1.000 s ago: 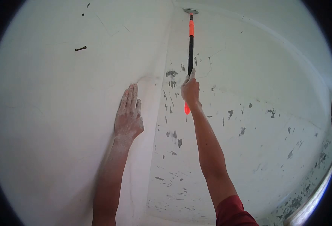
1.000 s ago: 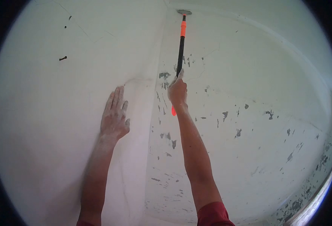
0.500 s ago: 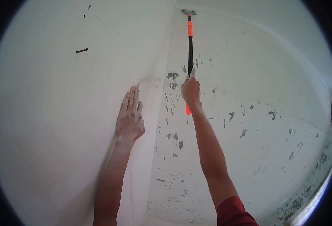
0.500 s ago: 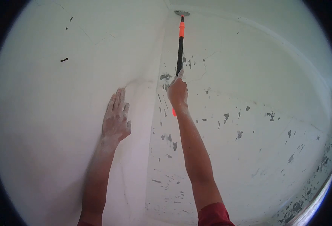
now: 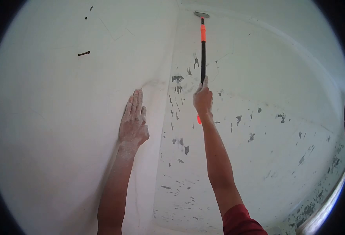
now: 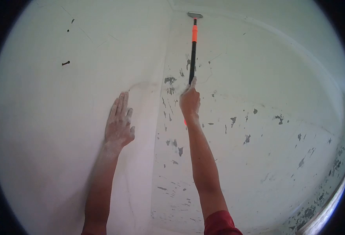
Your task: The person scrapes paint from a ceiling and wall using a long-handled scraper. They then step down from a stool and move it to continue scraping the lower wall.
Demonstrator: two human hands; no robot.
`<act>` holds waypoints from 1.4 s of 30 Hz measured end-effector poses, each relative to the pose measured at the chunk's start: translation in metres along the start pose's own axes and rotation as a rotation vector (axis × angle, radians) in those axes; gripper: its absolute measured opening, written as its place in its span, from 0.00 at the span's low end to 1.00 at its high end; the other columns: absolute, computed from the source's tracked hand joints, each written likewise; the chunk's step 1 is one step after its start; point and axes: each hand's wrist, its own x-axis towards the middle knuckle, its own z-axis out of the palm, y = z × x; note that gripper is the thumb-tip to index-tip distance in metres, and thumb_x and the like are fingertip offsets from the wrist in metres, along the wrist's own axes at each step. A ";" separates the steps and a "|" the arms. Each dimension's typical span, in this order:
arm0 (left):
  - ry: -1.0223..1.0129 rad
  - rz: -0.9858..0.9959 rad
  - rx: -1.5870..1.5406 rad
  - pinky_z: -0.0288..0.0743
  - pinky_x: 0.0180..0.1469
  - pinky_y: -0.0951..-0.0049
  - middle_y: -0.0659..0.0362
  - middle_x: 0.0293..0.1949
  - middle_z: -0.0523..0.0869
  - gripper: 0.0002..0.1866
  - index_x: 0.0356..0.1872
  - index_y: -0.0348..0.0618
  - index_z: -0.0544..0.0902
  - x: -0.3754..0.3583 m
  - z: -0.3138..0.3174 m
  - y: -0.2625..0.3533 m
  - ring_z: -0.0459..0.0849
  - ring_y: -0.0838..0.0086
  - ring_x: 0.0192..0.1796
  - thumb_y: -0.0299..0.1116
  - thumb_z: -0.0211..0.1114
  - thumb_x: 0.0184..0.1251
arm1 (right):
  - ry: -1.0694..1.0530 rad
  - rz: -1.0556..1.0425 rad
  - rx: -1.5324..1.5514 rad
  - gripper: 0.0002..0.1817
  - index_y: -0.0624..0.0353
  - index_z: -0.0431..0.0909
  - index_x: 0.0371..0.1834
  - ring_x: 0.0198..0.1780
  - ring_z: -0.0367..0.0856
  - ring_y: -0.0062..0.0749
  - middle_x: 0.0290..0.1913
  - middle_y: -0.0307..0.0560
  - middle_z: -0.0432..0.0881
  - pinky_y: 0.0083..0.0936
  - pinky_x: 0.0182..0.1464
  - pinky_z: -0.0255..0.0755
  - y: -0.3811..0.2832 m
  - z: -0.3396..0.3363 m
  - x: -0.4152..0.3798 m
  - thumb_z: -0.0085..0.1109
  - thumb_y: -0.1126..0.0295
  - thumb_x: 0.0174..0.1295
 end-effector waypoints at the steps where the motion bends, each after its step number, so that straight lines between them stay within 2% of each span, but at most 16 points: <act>1: 0.002 0.001 -0.002 0.35 0.92 0.60 0.45 0.90 0.46 0.33 0.72 0.47 0.83 0.000 -0.001 0.000 0.41 0.59 0.92 0.51 0.68 0.69 | 0.036 0.012 -0.019 0.31 0.56 0.58 0.87 0.42 0.90 0.68 0.37 0.68 0.90 0.59 0.47 0.82 0.009 -0.002 -0.001 0.42 0.60 0.85; 2: -0.001 0.001 0.016 0.35 0.92 0.60 0.45 0.90 0.45 0.32 0.71 0.47 0.83 0.000 -0.002 0.000 0.41 0.59 0.92 0.51 0.68 0.69 | 0.071 0.023 -0.039 0.30 0.55 0.60 0.87 0.39 0.90 0.67 0.35 0.67 0.90 0.58 0.45 0.82 0.018 -0.005 0.002 0.42 0.60 0.85; 5: 0.007 0.004 0.021 0.35 0.92 0.61 0.45 0.90 0.46 0.32 0.71 0.46 0.83 0.000 0.001 0.000 0.41 0.59 0.92 0.50 0.69 0.69 | 0.022 0.031 -0.088 0.31 0.57 0.56 0.88 0.41 0.90 0.67 0.35 0.67 0.90 0.59 0.46 0.83 0.029 -0.026 0.008 0.41 0.61 0.85; 8: 0.015 -0.006 -0.020 0.35 0.92 0.61 0.45 0.90 0.46 0.32 0.71 0.45 0.84 0.001 -0.002 0.001 0.41 0.59 0.92 0.50 0.70 0.69 | 0.032 0.013 -0.128 0.31 0.57 0.57 0.87 0.38 0.90 0.65 0.33 0.66 0.89 0.58 0.44 0.82 0.029 -0.039 0.007 0.42 0.61 0.85; 13: -0.001 -0.004 -0.042 0.35 0.92 0.61 0.45 0.90 0.45 0.33 0.70 0.44 0.84 0.003 -0.004 0.001 0.41 0.60 0.92 0.50 0.71 0.68 | 0.083 -0.031 -0.155 0.31 0.57 0.57 0.88 0.35 0.90 0.63 0.31 0.65 0.88 0.57 0.41 0.82 0.034 -0.030 0.018 0.42 0.61 0.86; 16: -0.028 -0.033 -0.023 0.36 0.92 0.61 0.46 0.90 0.45 0.33 0.70 0.45 0.84 0.002 -0.005 0.003 0.41 0.60 0.92 0.51 0.70 0.68 | 0.060 -0.027 -0.104 0.30 0.59 0.59 0.87 0.35 0.90 0.63 0.31 0.65 0.88 0.56 0.41 0.83 0.037 -0.031 0.016 0.43 0.62 0.86; 18: -0.008 -0.011 0.001 0.36 0.92 0.62 0.46 0.90 0.45 0.33 0.70 0.46 0.85 0.001 -0.001 0.002 0.40 0.60 0.92 0.52 0.70 0.68 | -0.018 0.020 0.162 0.29 0.60 0.61 0.85 0.36 0.90 0.63 0.31 0.65 0.88 0.55 0.42 0.83 0.041 -0.033 0.015 0.43 0.62 0.85; 19: -0.007 -0.014 0.001 0.36 0.92 0.62 0.46 0.90 0.45 0.33 0.70 0.46 0.85 0.001 -0.001 0.002 0.40 0.60 0.92 0.52 0.70 0.68 | -0.019 0.017 0.163 0.29 0.60 0.61 0.85 0.36 0.90 0.63 0.31 0.65 0.88 0.55 0.42 0.83 0.043 -0.030 0.015 0.43 0.62 0.85; 21: -0.011 -0.020 -0.015 0.35 0.92 0.62 0.46 0.90 0.44 0.33 0.71 0.47 0.84 0.001 -0.002 0.003 0.40 0.60 0.92 0.52 0.70 0.69 | 0.074 -0.039 0.081 0.29 0.58 0.64 0.85 0.36 0.90 0.63 0.31 0.64 0.88 0.56 0.42 0.82 0.043 -0.028 0.013 0.43 0.61 0.85; 24: -0.047 -0.021 0.003 0.35 0.92 0.61 0.46 0.90 0.43 0.33 0.71 0.47 0.84 0.001 -0.006 0.003 0.40 0.60 0.92 0.53 0.69 0.69 | 0.029 0.014 -0.023 0.30 0.57 0.62 0.86 0.40 0.90 0.67 0.34 0.69 0.89 0.58 0.44 0.82 0.041 -0.036 0.002 0.44 0.61 0.85; 27: -0.020 -0.014 0.005 0.35 0.92 0.61 0.46 0.90 0.44 0.32 0.70 0.46 0.85 0.001 -0.002 0.002 0.40 0.60 0.92 0.51 0.70 0.68 | 0.044 0.009 -0.091 0.30 0.58 0.61 0.86 0.38 0.89 0.68 0.32 0.67 0.89 0.58 0.43 0.82 0.035 -0.037 0.003 0.44 0.62 0.84; 31: -0.006 -0.003 -0.022 0.35 0.92 0.61 0.46 0.90 0.45 0.32 0.69 0.45 0.85 0.001 -0.003 0.002 0.40 0.60 0.92 0.50 0.71 0.67 | 0.041 -0.006 -0.112 0.31 0.59 0.59 0.86 0.38 0.90 0.67 0.32 0.67 0.89 0.59 0.44 0.83 0.021 -0.047 0.018 0.45 0.62 0.84; 34: -0.027 -0.028 -0.008 0.35 0.92 0.61 0.46 0.90 0.45 0.32 0.69 0.46 0.85 0.002 -0.004 0.003 0.40 0.60 0.92 0.51 0.71 0.68 | 0.013 -0.008 -0.066 0.31 0.58 0.59 0.87 0.39 0.91 0.64 0.34 0.66 0.89 0.56 0.44 0.83 0.018 -0.045 0.010 0.43 0.60 0.85; 37: -0.012 -0.015 -0.026 0.35 0.92 0.61 0.46 0.90 0.45 0.32 0.69 0.46 0.85 0.001 -0.007 0.003 0.40 0.60 0.92 0.52 0.70 0.68 | 0.004 -0.021 -0.149 0.31 0.59 0.58 0.87 0.40 0.91 0.64 0.34 0.66 0.90 0.55 0.45 0.84 0.011 -0.040 0.001 0.44 0.61 0.85; 42: -0.070 -0.023 -0.041 0.34 0.92 0.61 0.46 0.90 0.43 0.33 0.70 0.46 0.84 0.003 -0.007 0.003 0.39 0.60 0.92 0.52 0.70 0.69 | 0.006 -0.018 -0.150 0.32 0.58 0.56 0.87 0.44 0.91 0.68 0.37 0.69 0.90 0.58 0.50 0.83 -0.004 -0.027 0.014 0.44 0.62 0.84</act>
